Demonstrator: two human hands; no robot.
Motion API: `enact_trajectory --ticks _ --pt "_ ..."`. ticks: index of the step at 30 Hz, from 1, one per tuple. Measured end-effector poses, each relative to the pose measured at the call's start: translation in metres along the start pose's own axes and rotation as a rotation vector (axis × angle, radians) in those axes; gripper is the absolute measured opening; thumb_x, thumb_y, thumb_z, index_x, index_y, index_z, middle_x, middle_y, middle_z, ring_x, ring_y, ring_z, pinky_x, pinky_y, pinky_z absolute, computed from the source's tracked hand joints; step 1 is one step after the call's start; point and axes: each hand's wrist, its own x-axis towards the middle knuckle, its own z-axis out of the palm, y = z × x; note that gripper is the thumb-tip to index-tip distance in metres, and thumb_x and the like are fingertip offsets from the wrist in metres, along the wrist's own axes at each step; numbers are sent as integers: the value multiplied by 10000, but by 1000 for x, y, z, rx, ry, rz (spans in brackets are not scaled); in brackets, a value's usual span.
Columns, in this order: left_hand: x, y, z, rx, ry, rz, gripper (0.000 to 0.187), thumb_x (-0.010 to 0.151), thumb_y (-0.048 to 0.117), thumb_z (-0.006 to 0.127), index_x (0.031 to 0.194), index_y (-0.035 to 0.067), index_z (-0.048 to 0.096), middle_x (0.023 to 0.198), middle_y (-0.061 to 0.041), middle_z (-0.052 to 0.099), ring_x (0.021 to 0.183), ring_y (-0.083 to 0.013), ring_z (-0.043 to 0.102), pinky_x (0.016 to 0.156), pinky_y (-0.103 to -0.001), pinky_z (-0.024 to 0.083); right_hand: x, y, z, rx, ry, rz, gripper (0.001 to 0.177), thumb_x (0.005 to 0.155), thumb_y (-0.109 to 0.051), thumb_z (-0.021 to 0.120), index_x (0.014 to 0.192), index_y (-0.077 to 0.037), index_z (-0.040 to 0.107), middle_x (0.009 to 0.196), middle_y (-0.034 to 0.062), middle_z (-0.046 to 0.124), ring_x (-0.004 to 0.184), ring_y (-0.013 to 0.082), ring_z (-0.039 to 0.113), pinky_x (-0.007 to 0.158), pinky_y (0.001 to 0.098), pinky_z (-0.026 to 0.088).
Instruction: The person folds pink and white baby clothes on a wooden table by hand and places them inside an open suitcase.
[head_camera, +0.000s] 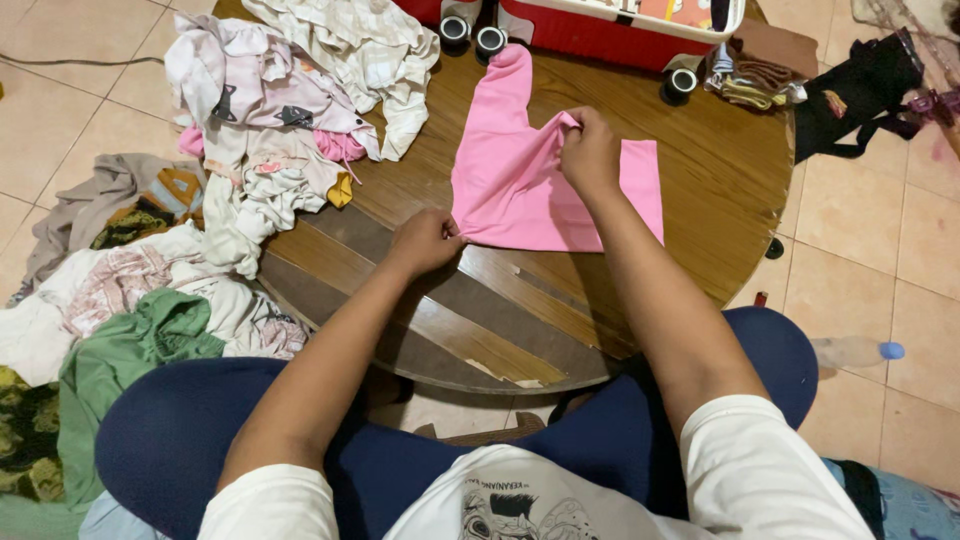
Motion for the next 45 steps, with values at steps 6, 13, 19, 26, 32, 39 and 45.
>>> enact_trajectory --ticks 6,13,19,26,32,39,45 --pt "3 -2 -3 1 24 30 300 717 347 814 861 100 723 948 -149 721 928 -343 688 779 -456 534 5 13 -1 -158 57 -274 275 839 -69 693 1103 6 719 1029 192 730 881 295 723 758 378 593" --pt "6 9 1 69 61 -103 397 758 456 788 878 90 689 947 -141 742 933 -335 705 791 -473 530 -1 -2 3 -219 -22 -289 134 858 -99 768 974 -33 757 945 162 694 853 304 685 753 405 546" --pt "11 15 -1 31 90 -172 467 761 497 838 910 80 689 931 -150 713 922 -337 697 794 -455 529 -10 -28 -6 -198 -102 -341 148 891 -100 686 1014 -60 757 993 148 685 834 290 681 743 386 549" --pt "15 27 -4 -50 230 -14 516 757 347 853 1160 96 650 1085 -91 703 1016 -299 677 885 -466 502 -22 -40 -18 -287 -270 -485 234 904 -87 590 1067 -95 759 1073 99 717 998 307 674 841 412 537" --pt "21 27 -3 53 244 106 569 719 287 878 1214 113 659 1139 -88 680 1110 -324 595 934 -522 405 -36 -55 -44 -274 -452 -414 247 843 -96 601 1038 -111 752 1049 63 755 901 254 695 802 375 552" --pt "19 26 5 44 209 108 144 813 203 784 946 173 737 983 -16 707 1038 -256 629 878 -477 412 -53 -52 -84 -254 -527 -355 234 834 -105 647 1042 -114 754 1046 49 755 926 213 711 813 327 570" --pt "16 33 5 73 254 232 97 742 131 737 833 156 713 929 -28 691 995 -271 625 815 -469 407 -62 -28 -103 -368 -470 -462 213 811 -28 658 962 -115 780 1157 34 750 1097 238 670 935 375 543"
